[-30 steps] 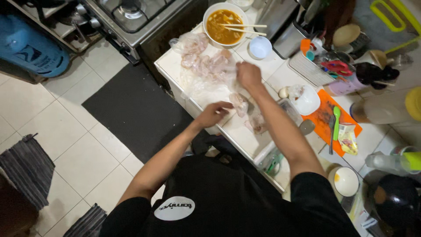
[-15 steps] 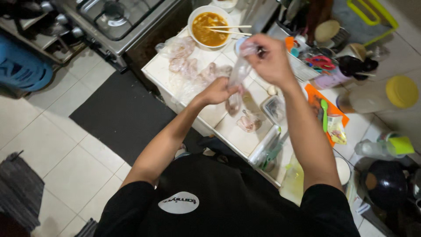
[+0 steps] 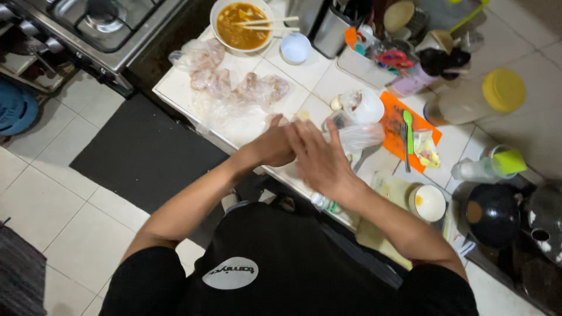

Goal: The person places pieces of raw meat into individual clear plastic bags on a kitchen counter. They seal each bag and arrange them in a row. The person then gathers the packaged meat, opens a refrigerator, and places the bags inside.

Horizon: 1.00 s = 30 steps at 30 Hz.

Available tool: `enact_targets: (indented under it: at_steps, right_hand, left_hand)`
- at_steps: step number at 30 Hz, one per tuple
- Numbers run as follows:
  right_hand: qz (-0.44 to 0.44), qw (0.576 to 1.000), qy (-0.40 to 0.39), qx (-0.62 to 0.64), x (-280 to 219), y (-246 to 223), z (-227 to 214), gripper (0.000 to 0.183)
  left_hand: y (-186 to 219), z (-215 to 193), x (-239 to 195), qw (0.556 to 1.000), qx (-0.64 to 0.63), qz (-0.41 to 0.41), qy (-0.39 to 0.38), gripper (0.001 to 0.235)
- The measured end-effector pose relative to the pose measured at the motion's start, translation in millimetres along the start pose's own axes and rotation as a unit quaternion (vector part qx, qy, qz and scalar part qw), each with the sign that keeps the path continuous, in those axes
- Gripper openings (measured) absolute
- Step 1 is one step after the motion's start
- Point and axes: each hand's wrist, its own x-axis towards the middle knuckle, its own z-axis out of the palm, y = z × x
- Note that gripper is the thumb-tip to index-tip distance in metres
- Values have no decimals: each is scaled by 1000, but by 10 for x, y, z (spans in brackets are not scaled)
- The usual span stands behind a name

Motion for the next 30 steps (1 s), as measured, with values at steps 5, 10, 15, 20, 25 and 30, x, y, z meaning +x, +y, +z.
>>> enact_targets:
  at_steps: [5,10,15,20,25,30]
  right_hand:
    - [176,877,-410,179,-282,483,91,38]
    - [99,777,-186,593,-1048,1244,400,23]
    - [267,867,106,407,-1103,987,1521,10]
    - [288,613,285,679,-678,-297,2269,21]
    - [373,572,58,728,-580,-355,1652,23]
    - [314,779,7,542,-440,306,920,16]
  left_hand:
    - [167,-431,-132,974,-209,12,-90,17]
    - [379,-658,-266,934,-341,104,4,17]
    - [600,-464,-84,894,-442,23,71,16]
    - [318,-157,100,880,-393,-70,257,17]
    - [-88,-42,-234,861,-444,-151,197,15]
    - [-214,81,-512,821,-538,-148,120,19]
